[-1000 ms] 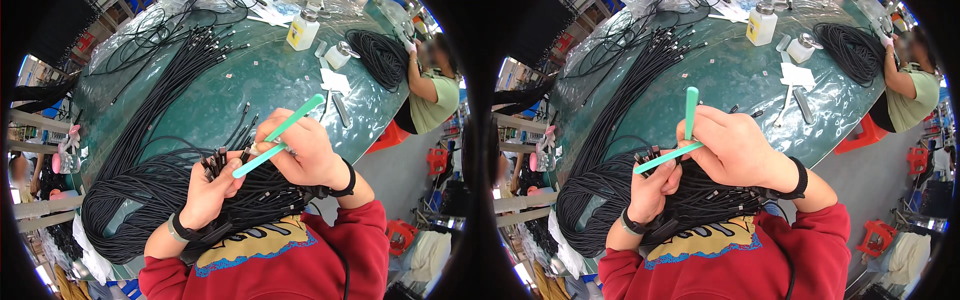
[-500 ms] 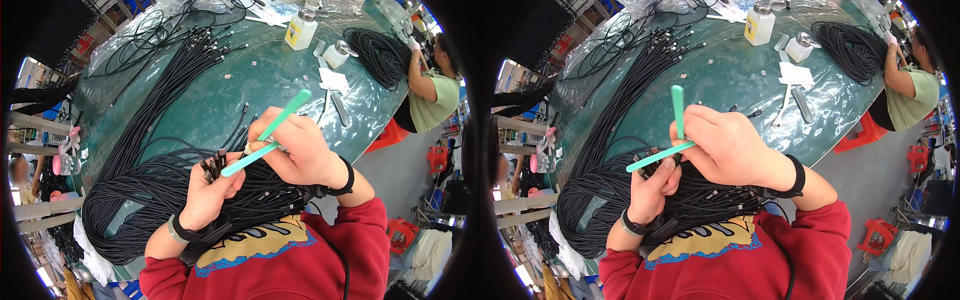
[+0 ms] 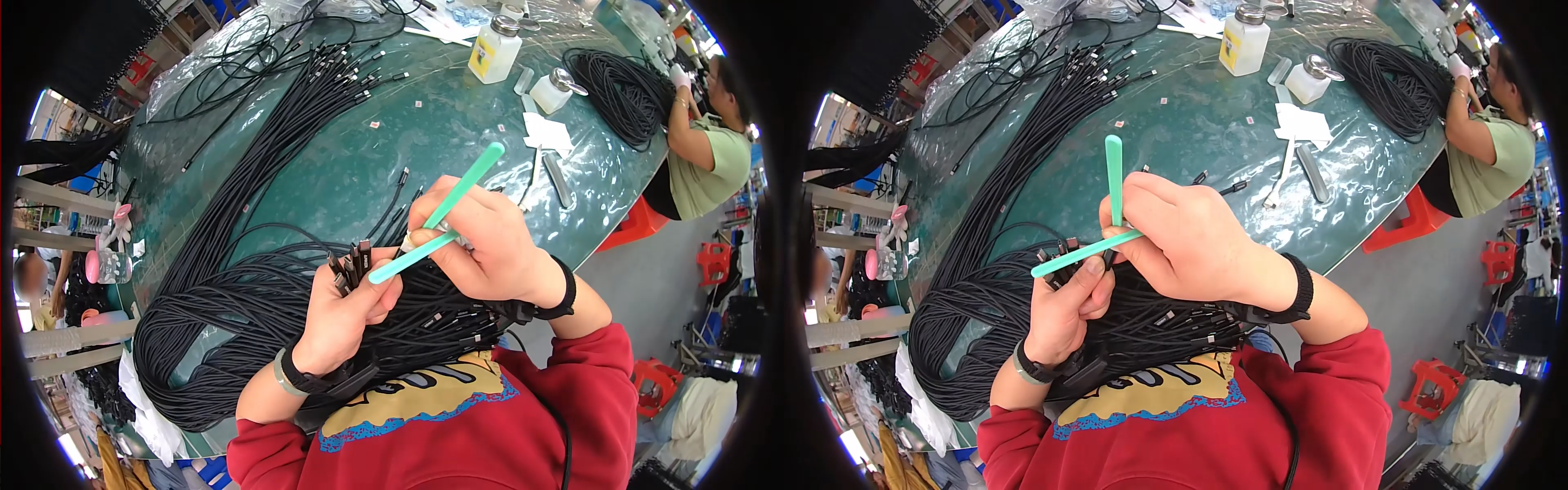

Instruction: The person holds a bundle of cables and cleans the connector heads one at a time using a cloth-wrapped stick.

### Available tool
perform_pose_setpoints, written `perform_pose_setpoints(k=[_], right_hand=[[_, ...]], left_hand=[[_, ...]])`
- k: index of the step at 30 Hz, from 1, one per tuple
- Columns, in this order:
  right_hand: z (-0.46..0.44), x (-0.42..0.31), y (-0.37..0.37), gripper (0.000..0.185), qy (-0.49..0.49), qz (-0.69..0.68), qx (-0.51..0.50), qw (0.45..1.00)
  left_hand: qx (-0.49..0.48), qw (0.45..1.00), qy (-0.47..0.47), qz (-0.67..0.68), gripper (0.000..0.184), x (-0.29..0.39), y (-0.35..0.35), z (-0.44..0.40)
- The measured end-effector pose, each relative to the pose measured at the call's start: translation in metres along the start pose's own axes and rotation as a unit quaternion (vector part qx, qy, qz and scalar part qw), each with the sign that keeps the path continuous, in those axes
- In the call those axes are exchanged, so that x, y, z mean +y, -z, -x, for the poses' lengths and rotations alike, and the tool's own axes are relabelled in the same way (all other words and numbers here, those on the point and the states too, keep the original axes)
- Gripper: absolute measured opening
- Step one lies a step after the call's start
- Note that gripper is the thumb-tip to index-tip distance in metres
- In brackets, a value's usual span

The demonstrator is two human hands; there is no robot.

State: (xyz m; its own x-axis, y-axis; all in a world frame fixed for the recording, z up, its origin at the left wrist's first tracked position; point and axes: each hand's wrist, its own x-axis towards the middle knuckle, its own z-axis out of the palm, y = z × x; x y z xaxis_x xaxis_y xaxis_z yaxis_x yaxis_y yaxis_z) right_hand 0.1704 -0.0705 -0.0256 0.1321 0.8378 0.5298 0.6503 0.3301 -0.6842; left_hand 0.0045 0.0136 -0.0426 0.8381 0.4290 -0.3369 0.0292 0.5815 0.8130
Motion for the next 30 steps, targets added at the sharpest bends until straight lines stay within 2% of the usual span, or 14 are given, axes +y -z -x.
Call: perform_pose_setpoints(k=[2, 5, 11, 18, 22, 26, 29, 30], right_hand=[[0.0, 0.001, -0.001, 0.012, 0.004, 0.018, -0.011, 1.0], [0.0, 0.002, 0.0, 0.011, 0.027, 0.015, 0.036, 0.999], [0.003, 0.004, -0.004, 0.011, 0.043, 0.02, 0.033, 0.998], [0.001, 0.005, -0.003, 0.012, 0.062, 0.045, 0.034, 0.996], [0.002, 0.002, -0.004, 0.011, 0.061, 0.006, 0.024, 0.998], [-0.001, 0.008, 0.0, 0.011, 0.076, 0.044, 0.05, 0.995], [0.002, 0.0, 0.001, 0.011, -0.018, 0.004, 0.071, 0.997], [0.002, -0.001, 0.0, 0.011, -0.018, 0.004, 0.071, 0.997]], left_hand=[[0.006, 1.0, 0.003, -0.004, 0.022, 0.001, -0.001, 0.0], [0.009, 1.0, 0.01, -0.023, 0.022, 0.004, -0.002, 0.0], [0.014, 0.999, 0.021, -0.026, 0.022, 0.006, -0.004, -0.001], [-0.019, 0.999, 0.027, -0.012, 0.024, 0.007, -0.002, -0.001], [-0.017, 0.999, 0.025, 0.018, 0.025, 0.007, -0.003, 0.0], [-0.029, 0.999, 0.045, 0.0, 0.024, 0.011, -0.002, -0.001], [-0.019, 0.999, 0.035, -0.003, 0.024, 0.01, -0.004, -0.001], [-0.015, 0.999, 0.032, -0.006, 0.024, 0.009, -0.005, -0.001]])
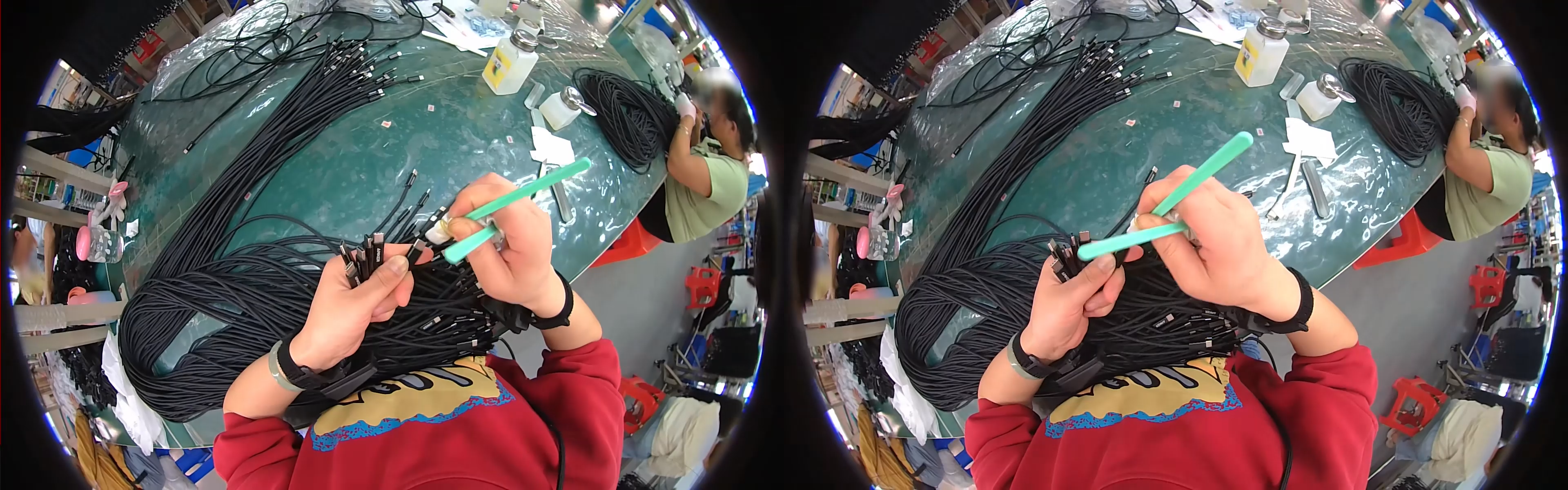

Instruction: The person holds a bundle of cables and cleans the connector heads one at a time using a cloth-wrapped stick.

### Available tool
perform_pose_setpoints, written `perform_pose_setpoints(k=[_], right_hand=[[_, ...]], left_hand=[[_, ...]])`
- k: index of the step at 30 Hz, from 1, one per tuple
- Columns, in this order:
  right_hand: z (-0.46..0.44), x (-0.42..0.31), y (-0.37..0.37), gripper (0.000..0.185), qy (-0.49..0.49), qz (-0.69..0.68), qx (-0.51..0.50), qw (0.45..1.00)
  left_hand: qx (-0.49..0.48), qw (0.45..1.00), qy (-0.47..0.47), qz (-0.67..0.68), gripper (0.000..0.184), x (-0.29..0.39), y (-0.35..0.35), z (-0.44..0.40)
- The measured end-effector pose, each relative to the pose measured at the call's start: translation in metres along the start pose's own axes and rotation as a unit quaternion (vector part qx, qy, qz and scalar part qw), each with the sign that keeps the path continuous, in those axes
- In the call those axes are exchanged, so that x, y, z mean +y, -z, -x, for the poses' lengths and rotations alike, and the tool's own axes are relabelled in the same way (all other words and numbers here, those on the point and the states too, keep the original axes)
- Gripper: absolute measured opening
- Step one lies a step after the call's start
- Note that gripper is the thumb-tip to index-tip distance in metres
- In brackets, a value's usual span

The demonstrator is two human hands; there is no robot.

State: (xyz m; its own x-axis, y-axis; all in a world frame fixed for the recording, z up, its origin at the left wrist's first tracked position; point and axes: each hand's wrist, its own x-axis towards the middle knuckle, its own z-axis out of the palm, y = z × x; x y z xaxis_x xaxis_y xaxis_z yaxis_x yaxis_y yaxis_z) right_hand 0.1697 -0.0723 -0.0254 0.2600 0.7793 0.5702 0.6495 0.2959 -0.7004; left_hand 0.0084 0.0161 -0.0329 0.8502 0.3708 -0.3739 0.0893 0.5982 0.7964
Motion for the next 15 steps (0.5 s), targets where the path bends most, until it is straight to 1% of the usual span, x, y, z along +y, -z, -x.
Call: perform_pose_setpoints(k=[3, 5, 8, 11, 12, 15], right_hand=[[-0.0013, -0.0023, -0.0044, 0.011, 0.075, 0.004, -0.029, 0.997], [-0.0022, -0.0008, -0.0051, 0.011, 0.062, 0.018, -0.022, 0.998], [-0.0033, 0.0014, -0.005, 0.012, 0.039, 0.046, -0.012, 0.998], [-0.0005, 0.0003, -0.0062, 0.012, 0.092, 0.008, -0.028, 0.995], [-0.0003, 0.0002, -0.0055, 0.012, 0.091, 0.009, -0.027, 0.995], [-0.0034, 0.0004, -0.0025, 0.011, 0.049, 0.034, -0.006, 0.998]], left_hand=[[0.015, 1.0, -0.013, 0.0, 0.023, -0.0022, -0.0016, 0.0014], [0.023, 1.0, -0.02, -0.001, 0.024, -0.0022, -0.0012, 0.0019], [0.008, 1.0, -0.008, -0.002, 0.023, -0.0012, -0.0004, 0.0012], [0.016, 1.0, -0.016, -0.001, 0.021, -0.0031, -0.0012, 0.0021], [0.019, 1.0, -0.019, -0.001, 0.021, -0.0038, -0.0012, 0.0023], [0.019, 1.0, -0.02, 0.001, 0.019, -0.0047, 0.0002, 0.0006]])
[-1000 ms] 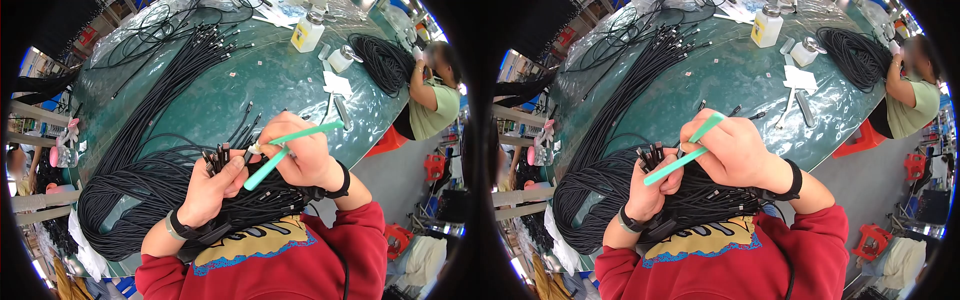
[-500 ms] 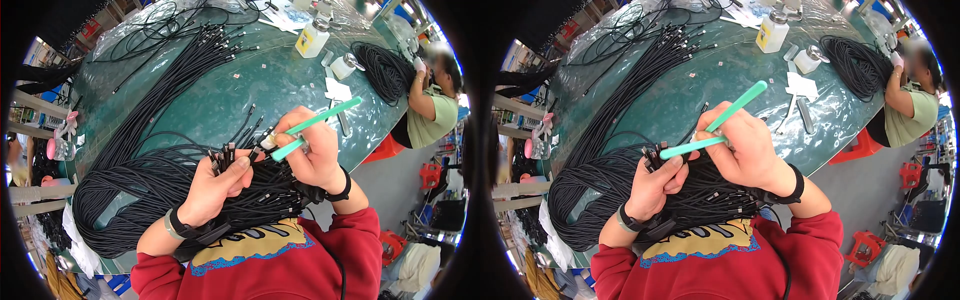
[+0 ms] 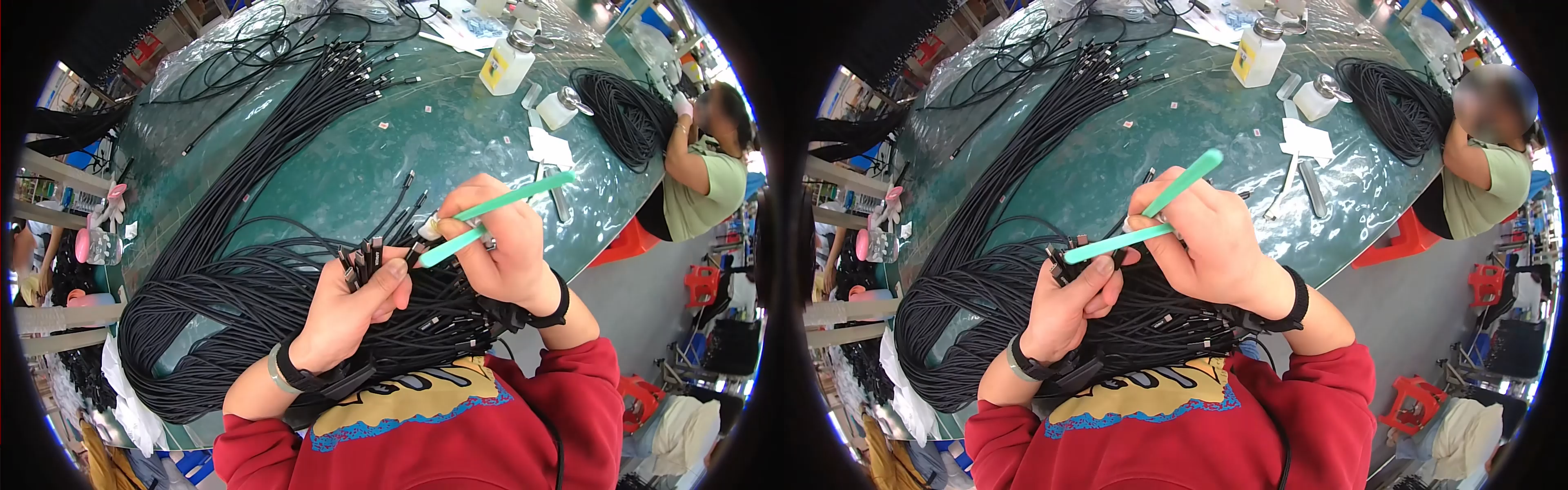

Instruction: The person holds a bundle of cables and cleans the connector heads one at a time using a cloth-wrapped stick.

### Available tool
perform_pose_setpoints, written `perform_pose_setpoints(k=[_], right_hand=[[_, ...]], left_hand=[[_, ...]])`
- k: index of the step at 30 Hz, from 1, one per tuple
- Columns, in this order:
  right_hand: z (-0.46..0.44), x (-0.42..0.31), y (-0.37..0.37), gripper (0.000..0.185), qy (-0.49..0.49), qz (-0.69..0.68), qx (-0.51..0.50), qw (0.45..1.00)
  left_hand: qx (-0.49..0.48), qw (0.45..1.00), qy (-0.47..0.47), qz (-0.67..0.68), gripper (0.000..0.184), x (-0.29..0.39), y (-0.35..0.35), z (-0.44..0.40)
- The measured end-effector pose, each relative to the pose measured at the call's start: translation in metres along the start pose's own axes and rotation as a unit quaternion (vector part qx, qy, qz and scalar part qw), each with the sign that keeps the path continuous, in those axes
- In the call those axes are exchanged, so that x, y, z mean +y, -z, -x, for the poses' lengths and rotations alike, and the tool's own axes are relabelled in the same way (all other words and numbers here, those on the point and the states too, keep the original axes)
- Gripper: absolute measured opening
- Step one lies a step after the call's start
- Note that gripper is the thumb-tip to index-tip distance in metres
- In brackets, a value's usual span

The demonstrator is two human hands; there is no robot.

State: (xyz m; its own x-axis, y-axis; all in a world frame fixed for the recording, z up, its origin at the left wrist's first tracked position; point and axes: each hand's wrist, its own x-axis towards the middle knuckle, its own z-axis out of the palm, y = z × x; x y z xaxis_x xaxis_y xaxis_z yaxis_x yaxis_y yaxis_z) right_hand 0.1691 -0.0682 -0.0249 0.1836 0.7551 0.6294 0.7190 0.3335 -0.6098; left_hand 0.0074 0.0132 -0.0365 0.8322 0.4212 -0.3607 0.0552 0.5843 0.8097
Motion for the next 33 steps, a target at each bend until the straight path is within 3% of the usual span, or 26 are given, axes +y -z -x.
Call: perform_pose_setpoints(k=[9, 13, 17, 20, 22, 33], right_hand=[[0.0055, 0.0029, -0.002, 0.011, 0.03, -0.009, -0.041, 0.999], [0.0093, 0.0003, 0.0036, 0.011, -0.02, -0.022, -0.047, 0.998], [0.0032, 0.0006, -0.0023, 0.011, 0.038, -0.014, -0.029, 0.999], [0.0009, 0.0009, 0.0017, 0.012, -0.024, -0.005, -0.01, 1.0], [0.0007, -0.0006, 0.0009, 0.012, -0.014, -0.019, -0.009, 1.0], [0.0022, 0.0043, 0.0, 0.012, 0.037, -0.03, -0.044, 0.998]], left_hand=[[0.002, 1.0, 0.02, -0.015, 0.02, -0.0012, 0.0019, -0.0001], [-0.003, 1.0, 0.007, -0.02, 0.019, 0.0052, -0.0016, 0.0012], [0.015, 1.0, 0.017, -0.021, 0.019, 0.0014, -0.0008, 0.0018], [-0.006, 1.0, 0.001, -0.029, 0.02, 0.0042, -0.0007, 0.0007], [-0.015, 0.999, -0.002, -0.034, 0.021, 0.0042, 0.0002, 0.0006], [-0.047, 0.995, 0.052, 0.077, 0.024, 0.0046, 0.0067, -0.0043]])
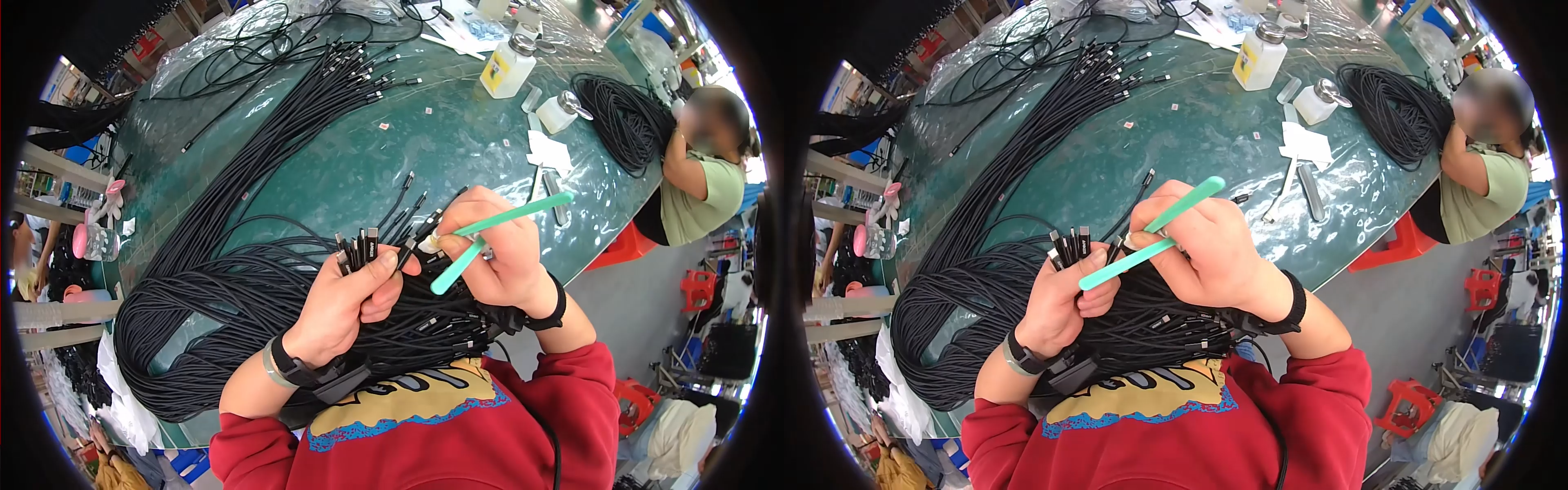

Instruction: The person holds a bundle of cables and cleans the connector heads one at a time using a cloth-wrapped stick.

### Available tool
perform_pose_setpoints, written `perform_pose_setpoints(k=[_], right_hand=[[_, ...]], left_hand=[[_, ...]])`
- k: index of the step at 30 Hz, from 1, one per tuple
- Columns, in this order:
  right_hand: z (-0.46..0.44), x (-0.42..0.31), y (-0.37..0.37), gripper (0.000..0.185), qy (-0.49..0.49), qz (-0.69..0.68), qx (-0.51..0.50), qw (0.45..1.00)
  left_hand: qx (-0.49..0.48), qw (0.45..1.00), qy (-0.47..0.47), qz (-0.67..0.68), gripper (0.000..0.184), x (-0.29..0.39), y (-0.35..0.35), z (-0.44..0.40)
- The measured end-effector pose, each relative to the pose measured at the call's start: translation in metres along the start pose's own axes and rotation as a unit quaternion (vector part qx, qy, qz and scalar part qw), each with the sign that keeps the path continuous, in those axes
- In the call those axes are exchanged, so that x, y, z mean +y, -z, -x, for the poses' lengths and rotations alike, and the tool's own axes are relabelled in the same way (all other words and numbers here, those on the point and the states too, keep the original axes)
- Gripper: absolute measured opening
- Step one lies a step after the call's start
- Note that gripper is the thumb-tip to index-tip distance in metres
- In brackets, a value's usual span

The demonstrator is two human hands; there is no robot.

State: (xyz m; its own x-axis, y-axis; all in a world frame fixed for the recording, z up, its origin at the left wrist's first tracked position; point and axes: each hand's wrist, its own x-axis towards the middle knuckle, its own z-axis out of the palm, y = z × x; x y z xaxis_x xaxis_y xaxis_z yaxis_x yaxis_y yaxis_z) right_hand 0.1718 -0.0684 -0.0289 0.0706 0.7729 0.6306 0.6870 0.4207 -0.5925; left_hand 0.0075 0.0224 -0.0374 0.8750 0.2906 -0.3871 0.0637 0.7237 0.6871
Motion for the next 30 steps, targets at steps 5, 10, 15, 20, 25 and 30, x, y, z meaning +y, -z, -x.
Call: perform_pose_setpoints(k=[5, 10, 15, 20, 25, 30], right_hand=[[-0.002, 0.001, -0.001, 0.012, 0.013, -0.008, 0.015, 1.0], [-0.001, -0.003, -0.002, 0.013, 0.015, -0.032, 0.013, 0.999], [-0.002, 0.001, 0.001, 0.014, 0.036, 0.004, 0.04, 0.999], [0.002, 0.005, -0.002, 0.013, 0.043, -0.02, 0.02, 0.999], [0.003, -0.003, 0.001, 0.011, -0.059, -0.004, 0.073, 0.996], [0.001, -0.004, 0.001, 0.011, -0.065, 0.019, 0.045, 0.997]], left_hand=[[-0.042, 0.998, 0.048, 0.011, 0.023, 0.001, 0.006, -0.002], [-0.066, 0.995, 0.058, 0.051, 0.022, 0.002, 0.009, -0.004], [-0.072, 0.994, 0.066, 0.044, 0.023, 0.005, 0.009, -0.004], [-0.05, 0.999, 0.021, 0.007, 0.025, 0.003, 0.003, -0.002], [-0.04, 0.999, 0.006, -0.025, 0.026, 0.0, 0.0, -0.001], [-0.026, 0.999, 0.004, -0.027, 0.025, -0.002, 0.0, 0.001]])
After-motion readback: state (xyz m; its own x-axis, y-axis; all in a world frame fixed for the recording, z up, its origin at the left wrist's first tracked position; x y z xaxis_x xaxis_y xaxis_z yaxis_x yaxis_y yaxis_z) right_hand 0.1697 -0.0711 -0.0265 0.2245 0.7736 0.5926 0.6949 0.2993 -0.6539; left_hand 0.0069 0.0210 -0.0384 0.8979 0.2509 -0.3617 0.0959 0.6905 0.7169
